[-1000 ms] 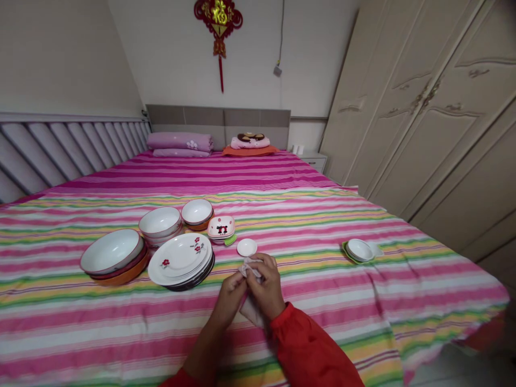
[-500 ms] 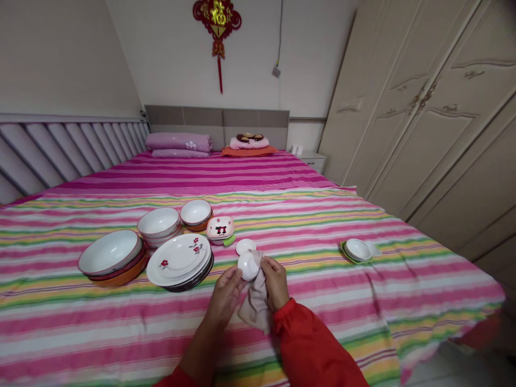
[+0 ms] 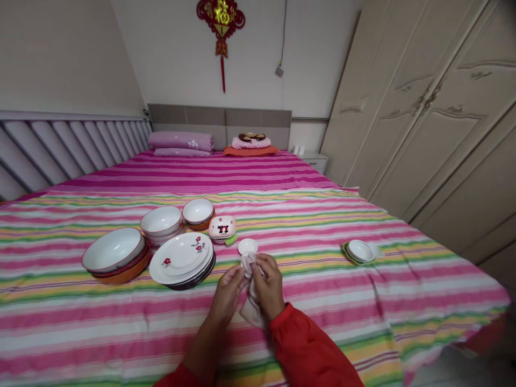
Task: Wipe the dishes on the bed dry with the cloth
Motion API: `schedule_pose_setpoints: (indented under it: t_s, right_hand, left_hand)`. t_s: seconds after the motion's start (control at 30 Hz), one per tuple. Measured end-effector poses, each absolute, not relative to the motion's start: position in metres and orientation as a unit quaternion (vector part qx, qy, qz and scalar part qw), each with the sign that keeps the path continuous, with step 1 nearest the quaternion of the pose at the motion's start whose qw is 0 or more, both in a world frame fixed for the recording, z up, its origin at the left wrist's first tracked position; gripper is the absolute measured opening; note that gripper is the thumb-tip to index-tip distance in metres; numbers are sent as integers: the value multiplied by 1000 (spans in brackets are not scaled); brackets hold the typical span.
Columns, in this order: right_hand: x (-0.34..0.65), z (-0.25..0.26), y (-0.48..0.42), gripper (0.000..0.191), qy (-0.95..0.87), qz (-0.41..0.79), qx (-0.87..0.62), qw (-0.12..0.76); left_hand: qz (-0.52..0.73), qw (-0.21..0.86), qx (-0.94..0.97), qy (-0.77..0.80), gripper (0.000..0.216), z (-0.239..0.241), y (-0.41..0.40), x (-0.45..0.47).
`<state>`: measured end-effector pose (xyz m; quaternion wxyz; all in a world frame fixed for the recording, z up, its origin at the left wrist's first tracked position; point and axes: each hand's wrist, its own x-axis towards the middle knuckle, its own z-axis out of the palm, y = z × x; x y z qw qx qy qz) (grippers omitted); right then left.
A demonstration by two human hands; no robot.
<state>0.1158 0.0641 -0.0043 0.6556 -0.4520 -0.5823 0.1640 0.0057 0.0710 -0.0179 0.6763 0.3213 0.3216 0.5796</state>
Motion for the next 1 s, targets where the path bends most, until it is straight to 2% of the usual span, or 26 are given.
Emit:
schedule_pose_setpoints:
  t_s: [0.2, 0.43, 0.6, 0.73, 0.87, 1.0]
  right_hand:
    - [125, -4, 66, 17, -587, 157, -479, 633]
    - [116, -1, 58, 25, -644, 145, -432, 614]
    - [123, -5, 64, 21, -606, 125, -480, 621]
    - [119, -1, 58, 20, -635, 133, -452, 613]
    - [111, 4, 52, 26, -676, 122, -407, 603]
    - [116, 4, 57, 26, -660, 106, -441, 599]
  left_hand:
    - [591, 679, 291, 325, 29, -17, 71, 5]
    - [602, 674, 283, 321, 28, -19, 74, 0]
    - [586, 682, 294, 325, 29, -17, 72, 4]
    - [616, 666, 264, 328, 29, -17, 74, 3]
    - [597, 660, 311, 335, 31, -17, 74, 1]
    - [523, 652, 423, 351, 28, -15, 68, 4]
